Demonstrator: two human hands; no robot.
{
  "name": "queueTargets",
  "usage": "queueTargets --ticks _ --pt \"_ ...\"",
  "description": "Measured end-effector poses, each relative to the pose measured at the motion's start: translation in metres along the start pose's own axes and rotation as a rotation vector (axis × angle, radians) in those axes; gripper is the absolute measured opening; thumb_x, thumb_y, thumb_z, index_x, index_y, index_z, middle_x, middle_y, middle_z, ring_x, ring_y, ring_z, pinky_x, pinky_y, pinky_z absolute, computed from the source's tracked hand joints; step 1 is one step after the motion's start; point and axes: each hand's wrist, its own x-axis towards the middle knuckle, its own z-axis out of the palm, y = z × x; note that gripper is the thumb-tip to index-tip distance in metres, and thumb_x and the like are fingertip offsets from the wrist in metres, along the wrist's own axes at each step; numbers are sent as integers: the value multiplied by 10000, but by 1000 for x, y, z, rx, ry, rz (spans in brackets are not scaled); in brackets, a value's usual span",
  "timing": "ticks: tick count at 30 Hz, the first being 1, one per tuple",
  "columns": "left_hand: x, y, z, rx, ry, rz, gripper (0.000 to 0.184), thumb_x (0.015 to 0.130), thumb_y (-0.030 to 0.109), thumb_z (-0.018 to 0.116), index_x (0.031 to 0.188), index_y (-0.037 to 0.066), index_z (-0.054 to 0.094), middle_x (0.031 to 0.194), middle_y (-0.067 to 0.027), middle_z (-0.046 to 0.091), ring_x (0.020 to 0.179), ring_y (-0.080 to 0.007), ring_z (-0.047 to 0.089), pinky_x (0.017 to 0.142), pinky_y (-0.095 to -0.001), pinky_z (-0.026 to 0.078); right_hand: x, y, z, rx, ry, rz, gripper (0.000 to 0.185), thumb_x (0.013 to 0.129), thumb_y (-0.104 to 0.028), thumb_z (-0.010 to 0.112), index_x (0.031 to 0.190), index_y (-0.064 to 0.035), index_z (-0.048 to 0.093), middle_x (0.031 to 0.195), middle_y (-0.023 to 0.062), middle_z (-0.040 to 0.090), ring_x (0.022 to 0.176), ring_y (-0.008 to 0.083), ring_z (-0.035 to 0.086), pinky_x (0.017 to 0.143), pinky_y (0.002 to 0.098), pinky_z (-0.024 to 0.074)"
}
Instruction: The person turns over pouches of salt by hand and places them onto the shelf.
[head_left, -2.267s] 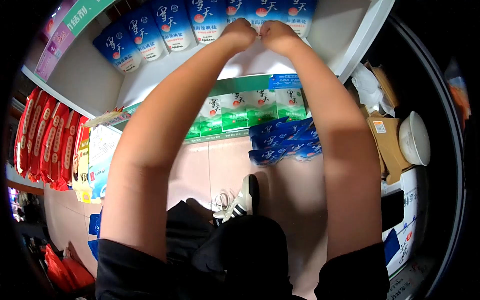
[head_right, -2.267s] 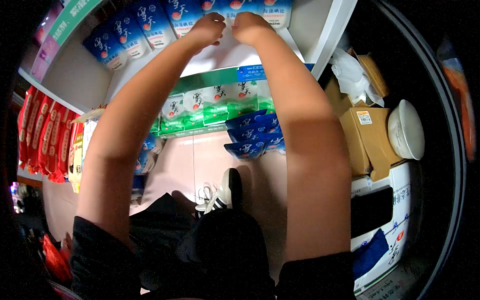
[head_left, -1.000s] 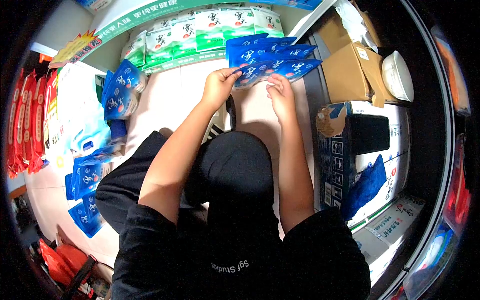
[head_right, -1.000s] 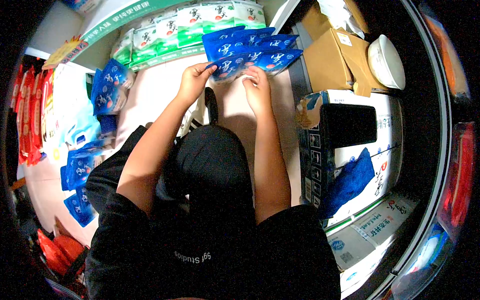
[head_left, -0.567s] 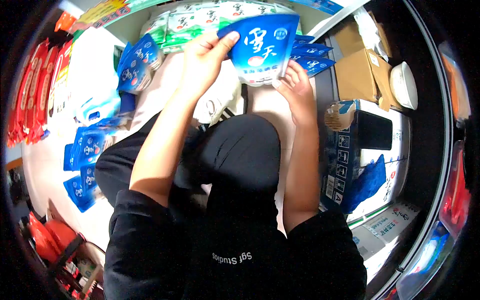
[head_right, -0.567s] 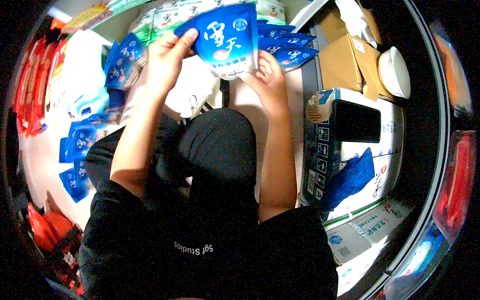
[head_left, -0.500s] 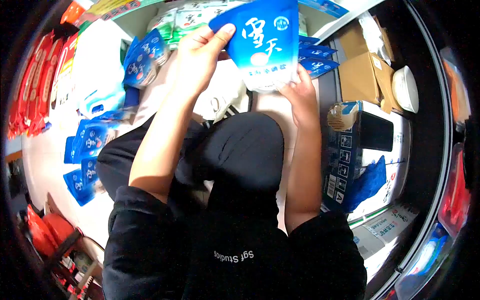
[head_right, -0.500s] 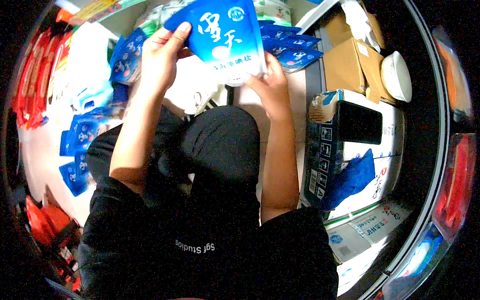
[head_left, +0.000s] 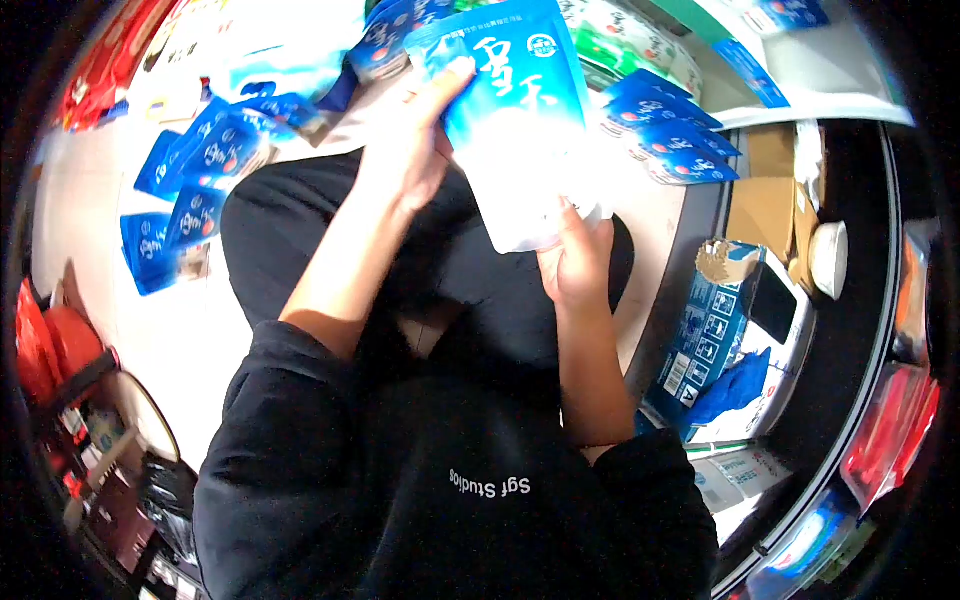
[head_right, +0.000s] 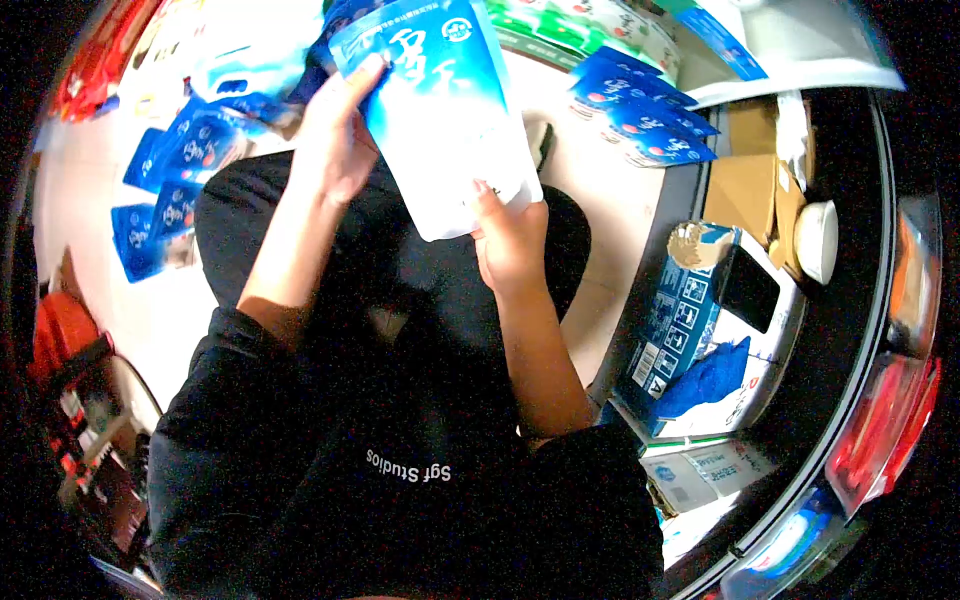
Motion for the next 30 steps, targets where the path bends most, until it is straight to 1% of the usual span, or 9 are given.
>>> queueTargets --ticks 3,7,8,10,14,16,24,26,30 --pt "-17 -14 -19 -37 56 43 277 754 75 602 1001 -22 524 924 -93 591 821 -167 576 748 -290 465 -5 20 13 -88 11 52 397 809 -21 521 1172 55 380 1053 110 508 905 156 532 706 261 468" --pt "-21 -15 -44 -23 101 23 276 770 98 583 1008 -24 518 927 -94 584 831 -165 572 744 -284 465 -10 42 18 -170 26 105 354 806 -28 524 1131 68 418 970 93 543 828 131 546 645 221 458" --pt "-21 -13 -47 -51 112 7 301 769 136 591 1014 -19 510 923 -96 581 819 -168 576 734 -286 473 -11 43 20 -177 20 115 354 806 -28 524 1131 68 418 970 93 543 828 131 546 645 221 458" --pt "-23 -12 -52 -90 132 -13 329 768 174 599 1020 -14 501 919 -99 578 806 -171 580 724 -288 481 -14 45 22 -370 2 158 405 820 -3 465 1191 75 321 1111 155 470 979 236 523 800 372 463" --pt "-19 -15 -59 -185 167 -42 297 792 192 571 1007 -6 520 903 -97 592 776 -175 592 707 -292 489 -14 46 30 -431 40 197 402 794 -5 487 1165 77 354 1068 149 493 936 224 539 791 349 461" --pt "-19 -17 -62 -223 173 -41 286 799 194 561 1002 -5 525 900 -97 595 770 -176 594 704 -294 491 -15 48 30 -458 64 135 356 739 -57 585 1052 79 483 960 103 562 865 162 554 722 260 443" --pt "-24 -39 -62 -331 253 -40 254 818 184 537 1003 10 527 932 -99 589 818 -190 584 746 -316 479 -6 35 41 -683 173 37 316 741 -71 599 1008 63 497 927 103 566 820 163 555 712 274 444" --pt "-28 -51 -59 -429 258 -37 231 840 154 508 1029 22 514 989 -98 572 899 -204 561 783 -334 468 5 32 37 -703 270 53 321 728 -75 606 1000 55 496 897 100 568 786 162 561 683 268 450" --pt "-41 -65 -50 -496 273 -166 302 861 162 483 1116 7 434 1075 -113 532 983 -237 531 867 -382 438 22 6 33 -714 217 197 320 708 -64 605 988 47 495 861 100 572 746 161 563 656 258 449"
